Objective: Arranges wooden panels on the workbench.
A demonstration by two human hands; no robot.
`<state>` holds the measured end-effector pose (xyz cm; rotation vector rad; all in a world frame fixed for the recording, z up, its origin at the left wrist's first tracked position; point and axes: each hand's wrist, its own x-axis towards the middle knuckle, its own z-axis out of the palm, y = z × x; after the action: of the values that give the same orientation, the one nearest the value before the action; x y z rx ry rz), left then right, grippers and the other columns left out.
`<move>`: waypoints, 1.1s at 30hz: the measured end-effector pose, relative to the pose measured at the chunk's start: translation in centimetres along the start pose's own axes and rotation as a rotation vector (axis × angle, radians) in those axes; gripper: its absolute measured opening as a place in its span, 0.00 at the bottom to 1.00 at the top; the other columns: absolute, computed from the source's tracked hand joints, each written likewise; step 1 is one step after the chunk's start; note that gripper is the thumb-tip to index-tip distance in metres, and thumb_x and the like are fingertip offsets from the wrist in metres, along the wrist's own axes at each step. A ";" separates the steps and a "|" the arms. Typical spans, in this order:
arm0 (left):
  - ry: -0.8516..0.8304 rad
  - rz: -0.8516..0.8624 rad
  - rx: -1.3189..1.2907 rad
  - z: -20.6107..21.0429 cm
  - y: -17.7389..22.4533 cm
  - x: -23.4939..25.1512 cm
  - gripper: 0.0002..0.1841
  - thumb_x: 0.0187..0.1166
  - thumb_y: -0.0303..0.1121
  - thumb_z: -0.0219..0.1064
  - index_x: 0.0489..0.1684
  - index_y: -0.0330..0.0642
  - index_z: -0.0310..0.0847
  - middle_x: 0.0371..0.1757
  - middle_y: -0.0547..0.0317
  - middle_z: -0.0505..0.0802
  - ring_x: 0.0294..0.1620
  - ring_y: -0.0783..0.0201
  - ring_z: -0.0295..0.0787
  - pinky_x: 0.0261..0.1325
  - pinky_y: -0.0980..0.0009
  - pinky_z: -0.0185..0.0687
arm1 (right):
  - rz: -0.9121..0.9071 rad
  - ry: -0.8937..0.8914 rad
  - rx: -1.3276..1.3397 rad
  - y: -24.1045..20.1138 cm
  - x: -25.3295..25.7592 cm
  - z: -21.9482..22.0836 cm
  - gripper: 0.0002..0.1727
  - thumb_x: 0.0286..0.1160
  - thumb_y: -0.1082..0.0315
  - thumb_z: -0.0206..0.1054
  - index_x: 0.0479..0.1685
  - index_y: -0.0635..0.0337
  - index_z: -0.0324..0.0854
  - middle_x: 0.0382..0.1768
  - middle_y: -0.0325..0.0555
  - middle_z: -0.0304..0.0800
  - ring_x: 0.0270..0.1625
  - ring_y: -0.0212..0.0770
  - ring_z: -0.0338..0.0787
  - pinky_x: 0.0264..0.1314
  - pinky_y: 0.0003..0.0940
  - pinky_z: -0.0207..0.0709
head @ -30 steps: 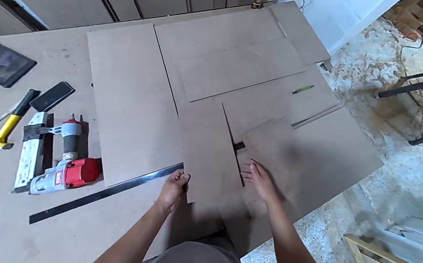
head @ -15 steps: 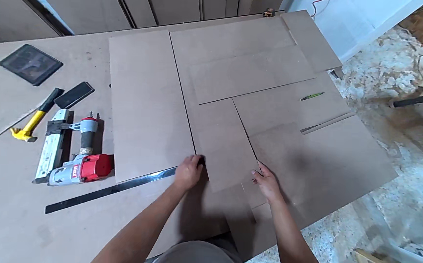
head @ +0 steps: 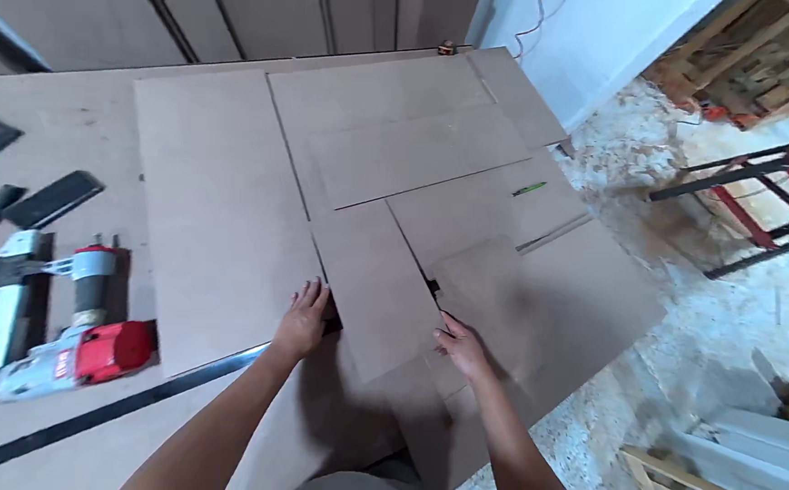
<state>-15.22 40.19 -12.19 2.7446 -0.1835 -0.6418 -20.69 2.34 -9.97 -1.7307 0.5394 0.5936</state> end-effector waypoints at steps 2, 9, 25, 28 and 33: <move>-0.005 -0.003 -0.020 0.1 0.4 -0.1 0.44 0.74 0.32 0.71 0.95 0.42 0.52 0.97 0.46 0.51 0.98 0.45 0.39 0.96 0.45 0.43 | -0.005 0.004 -0.028 0.2 -0.2 0.2 0.36 0.82 0.61 0.69 0.91 0.51 0.63 0.71 0.51 0.85 0.42 0.41 0.96 0.45 0.38 0.93; 0.012 0.033 -0.168 -1.7 0.5 -0.6 0.42 0.79 0.36 0.71 0.95 0.44 0.54 0.97 0.50 0.56 0.97 0.50 0.47 0.95 0.46 0.46 | -0.050 0.073 -0.053 1.0 -0.3 0.7 0.36 0.82 0.64 0.69 0.90 0.54 0.64 0.76 0.54 0.81 0.47 0.45 0.97 0.48 0.42 0.94; 0.369 -0.947 -0.436 -5.2 -17.4 -7.2 0.37 0.70 0.39 0.79 0.76 0.25 0.73 0.78 0.20 0.74 0.80 0.26 0.70 0.79 0.31 0.67 | -0.112 0.167 0.125 2.0 -0.4 1.4 0.33 0.82 0.68 0.68 0.88 0.52 0.67 0.83 0.50 0.74 0.56 0.49 0.95 0.51 0.47 0.93; 0.341 -0.960 -0.416 -5.2 -17.6 -6.9 0.36 0.70 0.39 0.79 0.75 0.26 0.75 0.79 0.20 0.73 0.80 0.25 0.70 0.77 0.30 0.68 | -0.105 0.168 0.126 2.1 -0.5 1.6 0.32 0.83 0.68 0.67 0.88 0.52 0.68 0.84 0.48 0.73 0.58 0.47 0.94 0.52 0.46 0.93; 0.325 -0.898 -0.372 -4.8 -18.2 -7.1 0.35 0.73 0.42 0.78 0.73 0.25 0.75 0.78 0.17 0.73 0.79 0.23 0.70 0.77 0.28 0.68 | -0.107 0.177 0.093 1.4 -0.6 1.9 0.32 0.82 0.67 0.68 0.88 0.52 0.69 0.81 0.49 0.78 0.53 0.46 0.96 0.50 0.45 0.94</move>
<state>-18.40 60.05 -11.26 2.4052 1.1622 -0.3465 -22.26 3.90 -11.02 -1.7206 0.5844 0.3365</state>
